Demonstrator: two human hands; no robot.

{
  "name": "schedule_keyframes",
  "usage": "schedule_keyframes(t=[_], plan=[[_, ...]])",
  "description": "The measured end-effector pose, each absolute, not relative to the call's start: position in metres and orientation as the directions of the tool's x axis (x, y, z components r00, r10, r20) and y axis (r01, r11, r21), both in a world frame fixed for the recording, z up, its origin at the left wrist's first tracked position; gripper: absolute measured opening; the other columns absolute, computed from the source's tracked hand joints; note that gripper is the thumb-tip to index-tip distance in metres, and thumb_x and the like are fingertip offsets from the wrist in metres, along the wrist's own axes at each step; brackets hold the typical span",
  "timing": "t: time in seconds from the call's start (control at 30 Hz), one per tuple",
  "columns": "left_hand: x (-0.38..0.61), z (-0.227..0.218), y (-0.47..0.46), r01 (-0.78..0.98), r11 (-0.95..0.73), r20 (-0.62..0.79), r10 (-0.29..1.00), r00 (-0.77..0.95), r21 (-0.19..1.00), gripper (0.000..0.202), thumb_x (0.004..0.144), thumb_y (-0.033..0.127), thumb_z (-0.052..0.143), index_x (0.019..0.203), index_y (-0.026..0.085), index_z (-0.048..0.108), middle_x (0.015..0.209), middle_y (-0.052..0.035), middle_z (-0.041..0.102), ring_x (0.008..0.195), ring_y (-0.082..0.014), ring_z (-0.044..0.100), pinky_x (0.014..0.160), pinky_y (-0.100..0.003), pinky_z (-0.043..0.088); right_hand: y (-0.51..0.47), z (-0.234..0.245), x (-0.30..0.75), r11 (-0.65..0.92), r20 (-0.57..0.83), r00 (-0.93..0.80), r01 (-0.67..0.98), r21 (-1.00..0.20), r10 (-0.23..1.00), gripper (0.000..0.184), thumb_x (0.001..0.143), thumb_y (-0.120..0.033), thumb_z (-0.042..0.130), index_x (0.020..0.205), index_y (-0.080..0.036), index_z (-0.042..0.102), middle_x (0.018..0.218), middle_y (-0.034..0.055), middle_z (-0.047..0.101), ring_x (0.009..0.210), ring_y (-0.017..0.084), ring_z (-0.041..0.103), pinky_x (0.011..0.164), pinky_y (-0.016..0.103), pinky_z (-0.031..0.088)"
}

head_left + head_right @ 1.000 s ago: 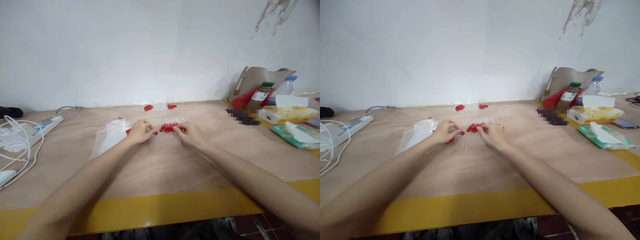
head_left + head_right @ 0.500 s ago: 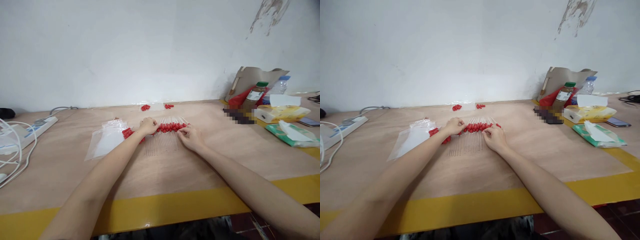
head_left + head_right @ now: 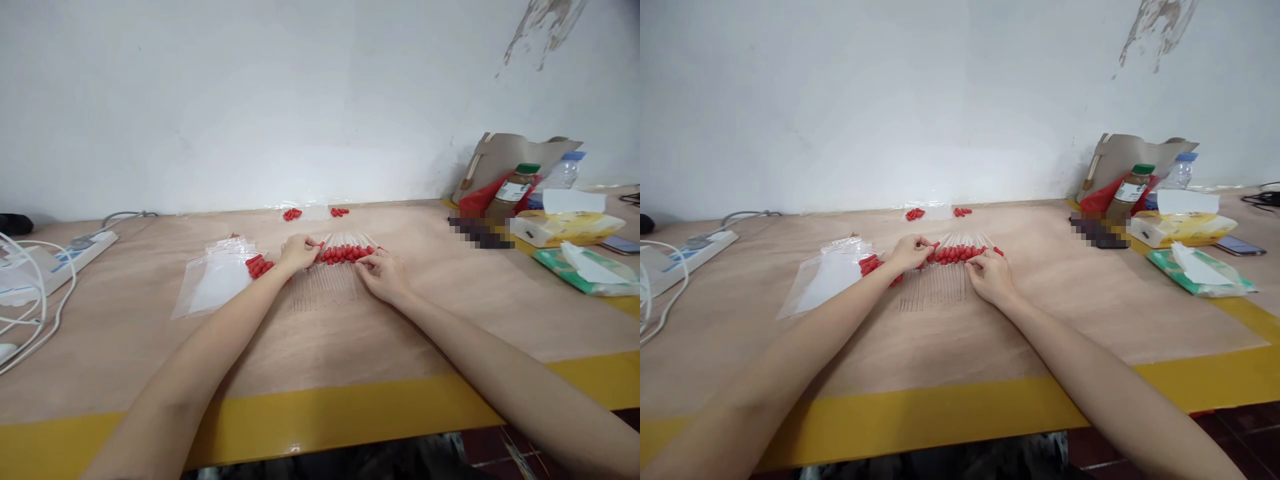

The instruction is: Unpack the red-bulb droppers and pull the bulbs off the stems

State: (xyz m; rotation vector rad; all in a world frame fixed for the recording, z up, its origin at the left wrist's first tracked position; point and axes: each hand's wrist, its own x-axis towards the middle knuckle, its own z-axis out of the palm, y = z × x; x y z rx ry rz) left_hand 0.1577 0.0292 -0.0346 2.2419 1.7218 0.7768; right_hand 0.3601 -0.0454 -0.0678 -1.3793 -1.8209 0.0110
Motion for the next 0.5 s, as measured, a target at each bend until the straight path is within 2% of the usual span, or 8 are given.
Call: schedule_keyframes(t=[0.1,0.2,0.27,0.33,0.4,0.5], plan=[[0.145,-0.031,0.011,0.798,-0.320,0.303,0.936,0.182,0.510,0.018,0.080,0.030,0.047,0.086,0.018,0.058,0.082,-0.0034,0.068,0.075,-0.0166,0.062,0.069,-0.028,0.045,-0.045,-0.070,0.360,0.507,0.701,-0.072,0.744,-0.436,0.709,0.023,0.079,-0.031,0.051,0.090,-0.019,0.067,0.080,0.0064,0.059,0.076,0.018,0.056,0.072,0.034,0.044],[0.126,-0.029,-0.016,0.757,-0.430,0.372,0.890,0.264,0.491,0.016,0.081,0.029,0.047,0.089,0.020,0.057,0.087,-0.0009,0.067,0.082,-0.0150,0.061,0.073,-0.027,0.044,-0.047,-0.068,0.356,0.577,0.797,-0.125,0.756,-0.309,0.591,0.035,0.079,-0.035,0.053,0.109,-0.018,0.060,0.103,0.0115,0.056,0.096,0.023,0.053,0.083,0.038,0.043],[0.113,-0.031,-0.033,0.731,-0.562,0.468,0.803,0.369,0.387,0.015,0.082,0.027,0.047,0.091,0.021,0.058,0.090,-0.0009,0.066,0.084,-0.0160,0.059,0.079,-0.030,0.041,-0.050,-0.066,0.353,0.578,0.817,-0.194,0.792,-0.196,0.543,0.045,0.080,-0.040,0.053,0.120,-0.020,0.053,0.120,0.0129,0.050,0.110,0.026,0.046,0.090,0.042,0.038],[0.103,-0.036,-0.047,0.714,-0.652,0.534,0.711,0.458,0.255,0.015,0.082,0.025,0.048,0.091,0.022,0.059,0.089,-0.0012,0.066,0.083,-0.0168,0.057,0.083,-0.034,0.037,-0.053,-0.064,0.348,0.583,0.803,-0.288,0.808,-0.088,0.521,0.048,0.081,-0.043,0.051,0.124,-0.022,0.049,0.129,0.0109,0.046,0.117,0.027,0.041,0.095,0.044,0.032],[0.096,-0.043,-0.056,0.699,-0.695,0.571,0.647,0.505,0.168,0.014,0.082,0.024,0.049,0.091,0.022,0.059,0.085,-0.0011,0.065,0.082,-0.0168,0.056,0.083,-0.036,0.035,-0.055,-0.064,0.344,0.615,0.779,-0.381,0.788,-0.008,0.498,0.042,0.084,-0.041,0.049,0.122,-0.023,0.051,0.124,0.0077,0.052,0.117,0.024,0.041,0.098,0.043,0.027],[0.092,-0.052,-0.060,0.662,-0.740,0.614,0.577,0.538,0.116,0.013,0.083,0.022,0.049,0.092,0.021,0.058,0.085,-0.0009,0.066,0.082,-0.0161,0.056,0.081,-0.034,0.034,-0.057,-0.065,0.340,0.668,0.756,-0.455,0.743,0.031,0.470,0.030,0.087,-0.037,0.047,0.111,-0.024,0.059,0.100,0.0030,0.066,0.104,0.019,0.050,0.098,0.042,0.022]])
